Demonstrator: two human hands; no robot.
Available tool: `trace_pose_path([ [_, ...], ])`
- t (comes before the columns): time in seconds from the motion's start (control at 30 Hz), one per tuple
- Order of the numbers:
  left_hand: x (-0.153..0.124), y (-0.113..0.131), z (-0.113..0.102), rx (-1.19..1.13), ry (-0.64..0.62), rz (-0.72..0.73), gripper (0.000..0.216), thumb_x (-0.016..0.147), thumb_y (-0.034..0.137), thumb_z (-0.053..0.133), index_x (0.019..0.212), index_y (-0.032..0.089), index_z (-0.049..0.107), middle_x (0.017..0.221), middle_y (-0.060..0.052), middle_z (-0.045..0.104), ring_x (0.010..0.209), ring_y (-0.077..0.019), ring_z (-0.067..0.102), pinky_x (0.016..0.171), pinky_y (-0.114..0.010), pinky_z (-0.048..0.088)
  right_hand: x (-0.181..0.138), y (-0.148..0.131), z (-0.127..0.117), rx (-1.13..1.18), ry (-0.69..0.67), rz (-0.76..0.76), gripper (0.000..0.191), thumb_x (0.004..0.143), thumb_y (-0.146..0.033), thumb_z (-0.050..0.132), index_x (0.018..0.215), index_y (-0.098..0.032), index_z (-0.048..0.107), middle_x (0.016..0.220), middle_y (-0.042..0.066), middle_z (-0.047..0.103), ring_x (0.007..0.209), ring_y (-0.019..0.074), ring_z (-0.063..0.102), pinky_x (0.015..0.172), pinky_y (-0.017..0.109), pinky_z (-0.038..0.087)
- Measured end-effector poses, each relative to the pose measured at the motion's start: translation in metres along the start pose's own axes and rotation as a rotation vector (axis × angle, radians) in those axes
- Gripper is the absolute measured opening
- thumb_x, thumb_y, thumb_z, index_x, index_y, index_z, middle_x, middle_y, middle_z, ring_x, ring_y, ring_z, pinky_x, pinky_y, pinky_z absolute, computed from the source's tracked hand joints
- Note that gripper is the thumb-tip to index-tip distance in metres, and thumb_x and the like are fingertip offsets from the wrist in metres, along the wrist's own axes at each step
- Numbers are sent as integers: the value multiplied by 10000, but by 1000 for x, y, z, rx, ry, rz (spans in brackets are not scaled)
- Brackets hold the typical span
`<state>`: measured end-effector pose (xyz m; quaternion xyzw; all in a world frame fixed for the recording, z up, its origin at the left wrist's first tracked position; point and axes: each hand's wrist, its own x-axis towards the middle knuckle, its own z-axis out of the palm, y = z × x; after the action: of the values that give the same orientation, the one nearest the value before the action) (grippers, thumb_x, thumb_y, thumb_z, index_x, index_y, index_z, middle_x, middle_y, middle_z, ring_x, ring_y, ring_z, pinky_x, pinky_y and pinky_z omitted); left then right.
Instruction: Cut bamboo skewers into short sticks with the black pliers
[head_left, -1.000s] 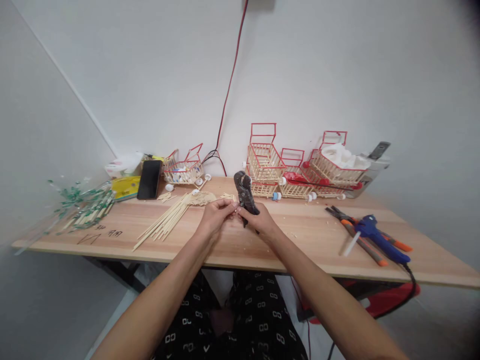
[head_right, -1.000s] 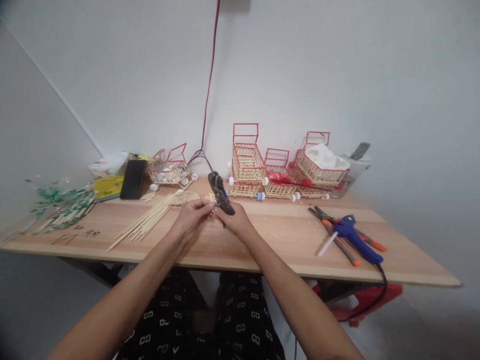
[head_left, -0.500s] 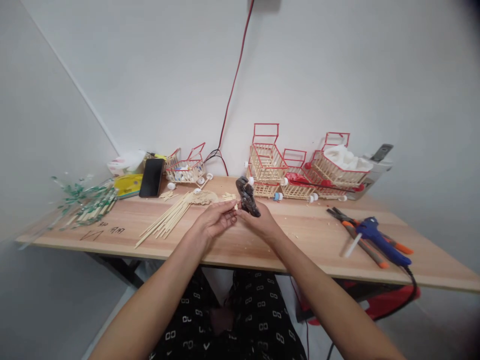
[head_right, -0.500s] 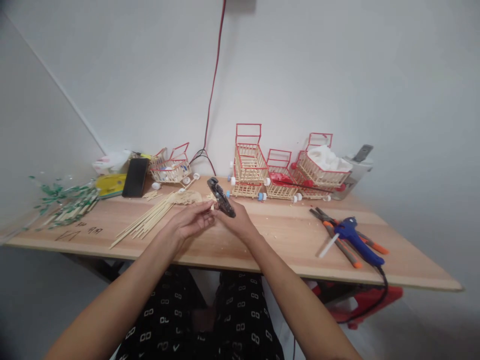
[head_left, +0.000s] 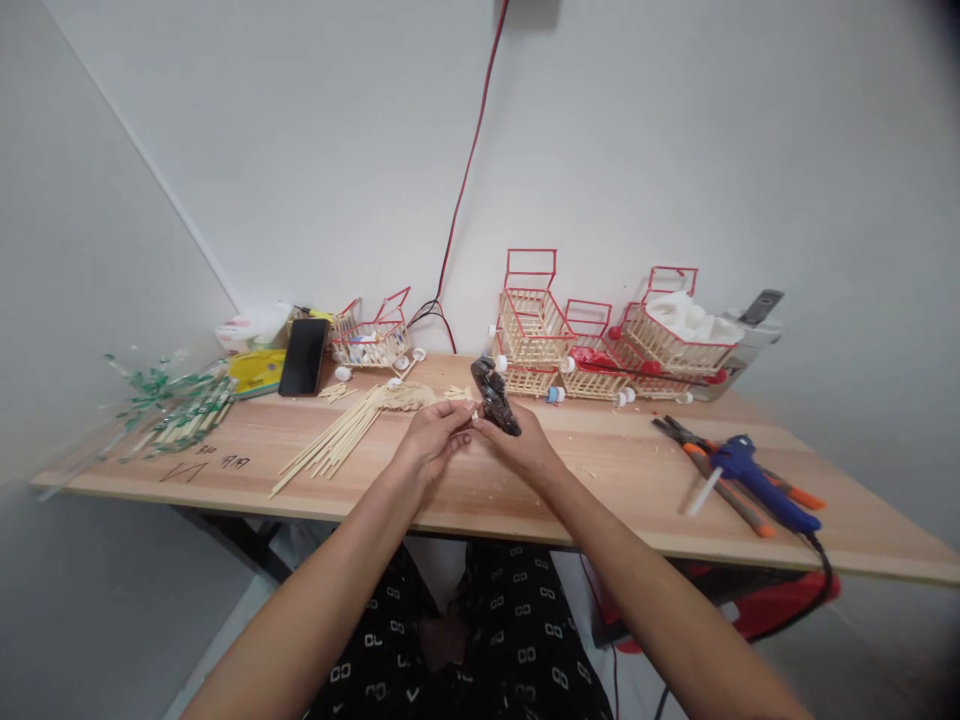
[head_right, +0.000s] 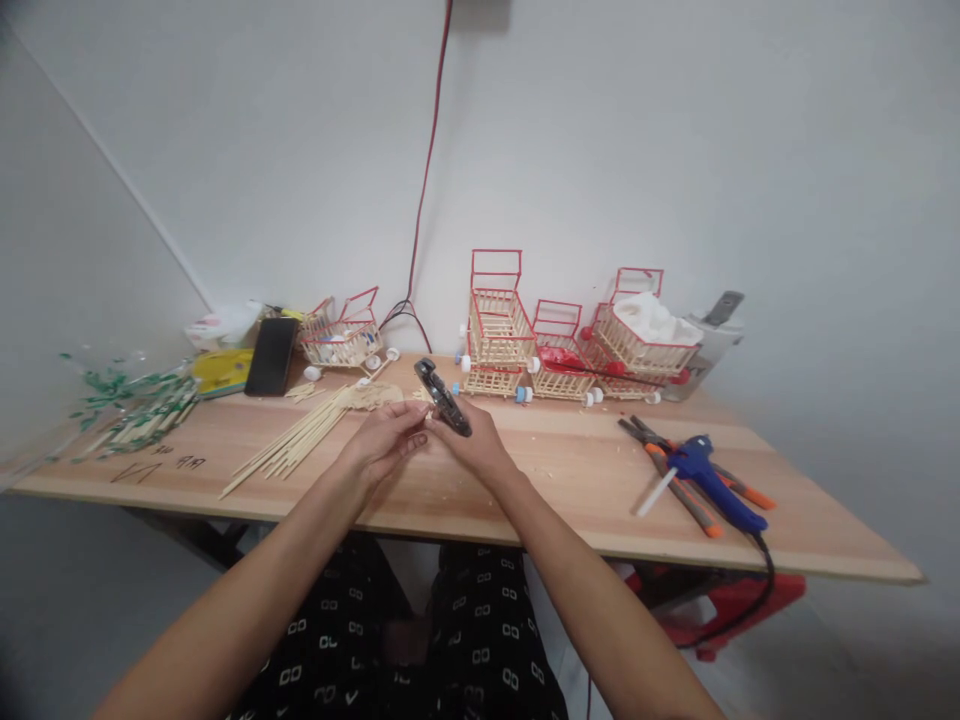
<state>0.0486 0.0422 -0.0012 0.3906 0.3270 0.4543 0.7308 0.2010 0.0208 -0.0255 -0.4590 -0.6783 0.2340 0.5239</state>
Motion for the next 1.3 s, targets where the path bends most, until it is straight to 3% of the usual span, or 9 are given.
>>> trace_pose_path([
  [0.2, 3, -6, -10, 353, 45, 289, 272, 580, 368, 808, 645, 128, 699, 592, -8, 633, 536, -95, 516, 530, -212, 379, 4, 4, -1, 61, 26, 41, 262, 783, -423, 635, 849, -169, 626, 800, 35, 651, 750, 194, 596, 710, 298, 455],
  [0.5, -1, -8, -3, 686, 42, 454, 148, 688, 271, 661, 607, 148, 676, 568, -4, 620, 548, -125, 514, 566, -233, 375, 6, 9, -2, 81, 49, 59, 259, 756, -417, 641, 810, -165, 621, 760, 25, 636, 701, 176, 575, 670, 288, 443],
  [0.77, 3, -12, -6, 716, 17, 424, 146, 664, 294, 684, 626, 155, 701, 564, -4, 626, 556, -130, 513, 554, -227, 362, 6, 13, -3, 88, 44, 92, 278, 756, -429, 640, 837, -164, 637, 765, 26, 635, 703, 177, 569, 659, 286, 440],
  [0.93, 6, -12, -12, 541, -112, 249, 258, 613, 377, 754, 623, 127, 693, 538, -13, 600, 523, -113, 498, 551, -229, 374, 7, 16, -2, 82, 77, 147, 283, 731, -441, 651, 797, -165, 640, 707, 14, 616, 649, 165, 555, 612, 279, 440],
  [1.07, 1, -16, -22, 398, -196, 158, 333, 618, 416, 774, 740, 110, 729, 668, -65, 674, 611, -130, 564, 645, -254, 433, 8, 15, -3, 98, 113, 193, 277, 705, -439, 668, 756, -169, 633, 658, 11, 602, 621, 163, 551, 604, 284, 448],
  [1.3, -10, -19, -28, 591, -137, 267, 210, 652, 312, 756, 790, 154, 754, 819, -43, 732, 730, -162, 605, 730, -262, 439, 9, 12, -3, 128, 105, 210, 305, 681, -468, 682, 685, -173, 606, 641, 15, 594, 605, 159, 546, 606, 290, 457],
])
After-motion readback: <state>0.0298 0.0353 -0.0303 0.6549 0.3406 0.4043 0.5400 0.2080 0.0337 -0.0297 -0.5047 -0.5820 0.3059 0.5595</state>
